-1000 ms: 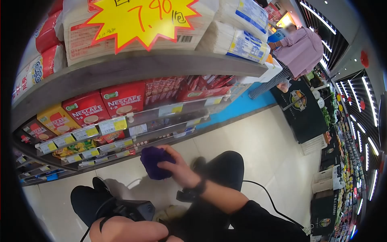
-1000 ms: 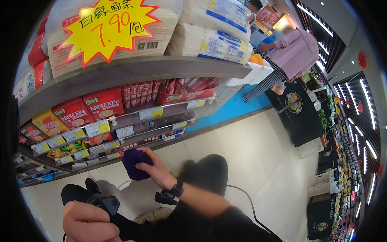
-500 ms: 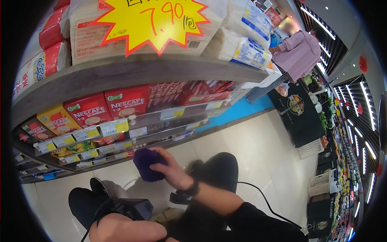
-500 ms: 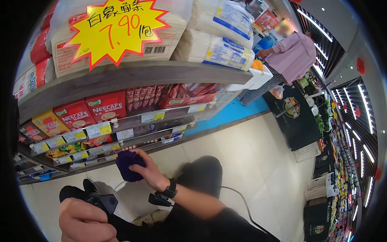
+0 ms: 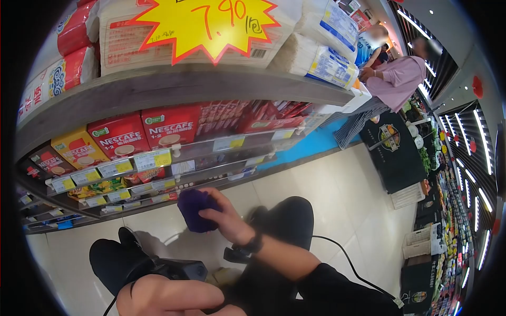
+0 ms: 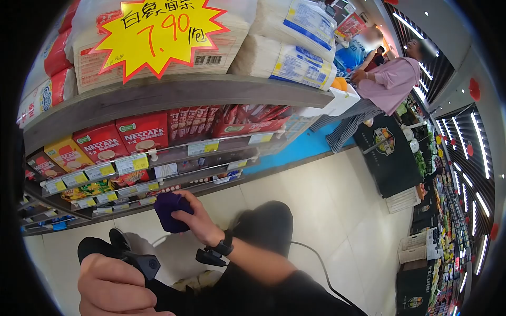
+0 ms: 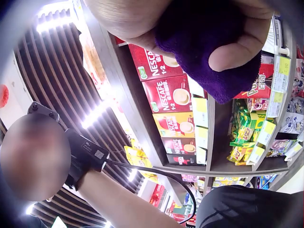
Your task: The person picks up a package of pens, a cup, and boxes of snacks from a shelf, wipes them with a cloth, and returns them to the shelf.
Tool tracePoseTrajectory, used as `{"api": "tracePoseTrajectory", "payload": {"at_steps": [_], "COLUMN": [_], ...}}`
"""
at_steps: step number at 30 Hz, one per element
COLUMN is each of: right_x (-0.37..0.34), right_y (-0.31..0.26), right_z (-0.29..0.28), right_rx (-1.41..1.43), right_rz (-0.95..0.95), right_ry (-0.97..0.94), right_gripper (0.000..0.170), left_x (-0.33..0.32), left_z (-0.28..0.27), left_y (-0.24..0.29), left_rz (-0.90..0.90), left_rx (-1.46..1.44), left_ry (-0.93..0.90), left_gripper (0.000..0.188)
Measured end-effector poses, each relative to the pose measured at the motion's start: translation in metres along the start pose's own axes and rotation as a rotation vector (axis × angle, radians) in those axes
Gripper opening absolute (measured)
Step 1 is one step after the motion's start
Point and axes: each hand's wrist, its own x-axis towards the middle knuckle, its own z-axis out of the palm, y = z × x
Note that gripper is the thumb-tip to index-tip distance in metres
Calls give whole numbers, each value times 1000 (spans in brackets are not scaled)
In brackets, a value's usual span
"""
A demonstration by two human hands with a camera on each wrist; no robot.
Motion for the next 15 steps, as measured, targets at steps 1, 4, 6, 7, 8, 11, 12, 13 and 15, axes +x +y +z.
{"api": "tracePoseTrajectory", "payload": {"at_steps": [1,4,6,7,8,11,12,13,15], "right_x": [0,0,-1,0,1,1,-1,-3,-4], "right_y": [1,0,-2,-1,2,7,5,-2,2], "right_z": [1,2,4,4,3,-1,-4,-1,-1], "right_rx": [2,-2,-11,-6,-1,-68,-108,-169,-191], "right_rz": [-2,-3,12,2,-8,18,21,19,-56], "right_ry": [2,11,19,14,10,2,9,10,44], "right_gripper": [40,39,39,40,40,45,47,49,50], "left_x": [-3,-7,-7,-7,-7,-3,-3,-3,6], "left_z": [-7,4,8,6,5,6,7,8,3], "left_y": [-10,-15,-13,-11,-10,-12,-18,-25,-16], "left_rz": [87,143,111,96,86,91,94,109,-106], "left_rx": [-13,-52,-56,-46,-35,-12,-36,-61,-41], "left_ry": [-57,8,58,48,42,29,20,11,-144], "left_gripper": [14,14,13,13,13,11,11,11,6]}}
